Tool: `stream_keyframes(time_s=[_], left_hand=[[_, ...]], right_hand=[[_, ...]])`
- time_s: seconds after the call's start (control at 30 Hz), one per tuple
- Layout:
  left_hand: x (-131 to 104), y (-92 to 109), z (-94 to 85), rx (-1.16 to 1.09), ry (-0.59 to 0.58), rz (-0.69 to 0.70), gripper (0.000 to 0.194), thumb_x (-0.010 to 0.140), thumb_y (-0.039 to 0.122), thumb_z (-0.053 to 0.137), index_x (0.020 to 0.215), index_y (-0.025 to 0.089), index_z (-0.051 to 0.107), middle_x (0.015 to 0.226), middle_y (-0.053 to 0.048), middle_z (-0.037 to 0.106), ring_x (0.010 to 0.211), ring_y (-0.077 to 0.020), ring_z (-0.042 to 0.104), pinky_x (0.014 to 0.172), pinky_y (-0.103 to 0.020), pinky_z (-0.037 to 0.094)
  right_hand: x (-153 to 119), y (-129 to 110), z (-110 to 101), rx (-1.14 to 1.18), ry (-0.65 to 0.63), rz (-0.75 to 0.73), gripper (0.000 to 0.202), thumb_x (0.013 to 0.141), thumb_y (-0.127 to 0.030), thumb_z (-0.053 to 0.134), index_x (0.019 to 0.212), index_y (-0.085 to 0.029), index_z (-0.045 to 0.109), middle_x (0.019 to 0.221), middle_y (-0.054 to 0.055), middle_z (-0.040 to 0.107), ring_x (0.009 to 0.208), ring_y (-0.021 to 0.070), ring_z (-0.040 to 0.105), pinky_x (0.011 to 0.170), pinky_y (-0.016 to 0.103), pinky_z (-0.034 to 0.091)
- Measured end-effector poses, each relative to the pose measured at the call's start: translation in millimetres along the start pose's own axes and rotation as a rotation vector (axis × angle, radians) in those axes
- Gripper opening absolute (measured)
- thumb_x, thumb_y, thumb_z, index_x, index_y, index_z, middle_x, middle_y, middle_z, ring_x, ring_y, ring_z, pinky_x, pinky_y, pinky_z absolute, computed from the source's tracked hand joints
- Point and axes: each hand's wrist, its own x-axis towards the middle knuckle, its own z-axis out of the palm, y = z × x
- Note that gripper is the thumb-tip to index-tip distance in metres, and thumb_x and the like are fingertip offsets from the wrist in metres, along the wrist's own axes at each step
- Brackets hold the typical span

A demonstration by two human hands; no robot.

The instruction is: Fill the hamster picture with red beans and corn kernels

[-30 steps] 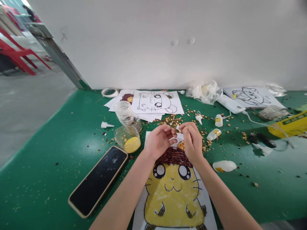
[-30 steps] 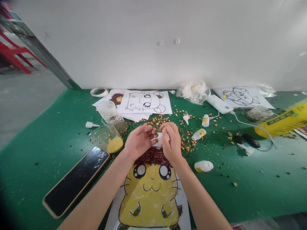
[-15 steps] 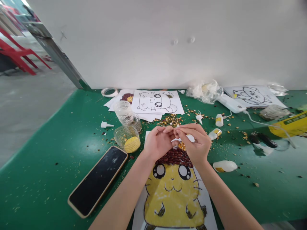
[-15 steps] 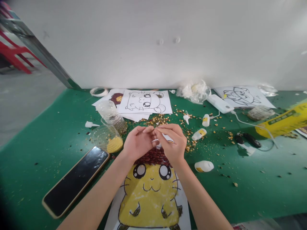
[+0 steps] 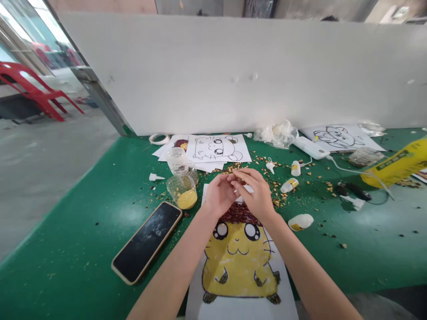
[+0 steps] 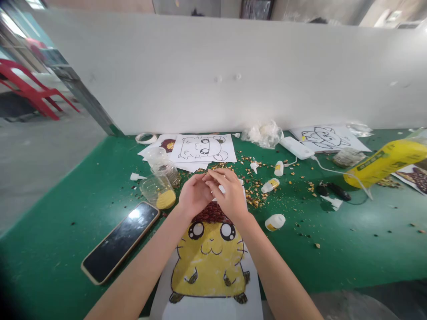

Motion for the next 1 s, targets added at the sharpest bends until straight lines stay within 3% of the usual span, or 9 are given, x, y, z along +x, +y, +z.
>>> stream_keyframes(time_s=[0.1, 0.2, 0.3, 0.4, 0.47, 0.63, 0.8, 1.0], left_hand=[[-17.0, -10.5, 6.8, -0.011, 0.040, 0.065, 0.024, 0.084, 0.014, 0.042, 0.064, 0.016, 0.055, 0.063, 0.001, 0.052, 0.059, -0.0090, 0.051, 0.061, -0.023, 0.040], [-46.2, -15.9, 3.5, 0.010, 0.049, 0.022, 0.019, 0.084, 0.016, 0.048, 0.069, 0.015, 0.059, 0.066, -0.001, 0.056, 0.063, -0.0117, 0.053, 0.065, -0.026, 0.041], [-75.6, -13.7, -7.1, 0.037, -0.033, -0.100, 0.011, 0.085, 0.022, 0.054, 0.084, 0.017, 0.063, 0.082, -0.003, 0.060, 0.077, -0.0159, 0.055, 0.070, -0.030, 0.043], [-92.4, -7.1, -21.0, 0.060, -0.116, -0.182, 0.011, 0.085, 0.021, 0.055, 0.091, 0.019, 0.063, 0.090, -0.002, 0.059, 0.090, -0.0180, 0.054, 0.074, -0.033, 0.045], [-96.2, -3.3, -29.5, 0.099, -0.131, -0.214, 0.012, 0.086, 0.020, 0.054, 0.091, 0.017, 0.064, 0.088, -0.003, 0.058, 0.089, -0.0178, 0.053, 0.076, -0.034, 0.046], [-98.7, -3.5, -38.4, 0.196, -0.133, -0.258, 0.018, 0.088, 0.018, 0.049, 0.093, 0.015, 0.066, 0.092, -0.007, 0.058, 0.093, -0.0185, 0.053, 0.080, -0.035, 0.048], [-102.3, -9.4, -35.0, 0.151, -0.111, -0.270, 0.023, 0.092, 0.017, 0.043, 0.094, 0.014, 0.066, 0.097, -0.007, 0.057, 0.099, -0.0181, 0.053, 0.082, -0.034, 0.049], [-103.0, -8.6, -31.2, 0.069, -0.120, -0.255, 0.023, 0.091, 0.013, 0.043, 0.087, 0.013, 0.066, 0.093, -0.007, 0.058, 0.099, -0.0185, 0.054, 0.083, -0.036, 0.049]], right_hand=[[1.8, -6.5, -11.3, -0.017, -0.118, -0.110, 0.032, 0.087, -0.017, 0.052, 0.116, -0.028, 0.062, 0.102, 0.003, 0.069, 0.097, 0.0183, 0.061, 0.085, 0.038, 0.051], [-6.3, -17.6, -18.4, -0.041, -0.132, -0.299, 0.031, 0.089, -0.015, 0.048, 0.112, -0.028, 0.064, 0.101, 0.002, 0.071, 0.095, 0.0186, 0.065, 0.083, 0.038, 0.055], [-19.2, -27.2, -18.6, -0.030, -0.129, -0.473, 0.030, 0.087, -0.013, 0.048, 0.109, -0.023, 0.066, 0.106, 0.005, 0.070, 0.098, 0.0198, 0.066, 0.082, 0.036, 0.057], [-27.5, -32.0, -13.4, 0.035, -0.155, -0.531, 0.025, 0.086, -0.013, 0.050, 0.102, -0.021, 0.067, 0.100, 0.005, 0.072, 0.093, 0.0187, 0.068, 0.078, 0.033, 0.059], [-30.0, -33.5, -9.0, 0.130, -0.167, -0.486, 0.019, 0.085, -0.013, 0.054, 0.094, -0.021, 0.068, 0.091, 0.004, 0.074, 0.087, 0.0175, 0.069, 0.075, 0.032, 0.059], [-36.0, -37.9, -4.0, 0.372, -0.207, -0.217, 0.012, 0.083, -0.016, 0.060, 0.081, -0.023, 0.069, 0.076, 0.000, 0.073, 0.075, 0.0150, 0.069, 0.068, 0.028, 0.057], [-43.6, -40.6, -4.6, 0.355, -0.280, -0.070, 0.016, 0.086, -0.016, 0.055, 0.082, -0.024, 0.068, 0.077, -0.001, 0.070, 0.074, 0.0138, 0.065, 0.069, 0.027, 0.055], [-44.9, -38.6, -10.0, 0.384, -0.287, -0.092, 0.024, 0.088, -0.011, 0.048, 0.098, -0.024, 0.065, 0.090, 0.002, 0.071, 0.085, 0.0147, 0.065, 0.076, 0.030, 0.054]])
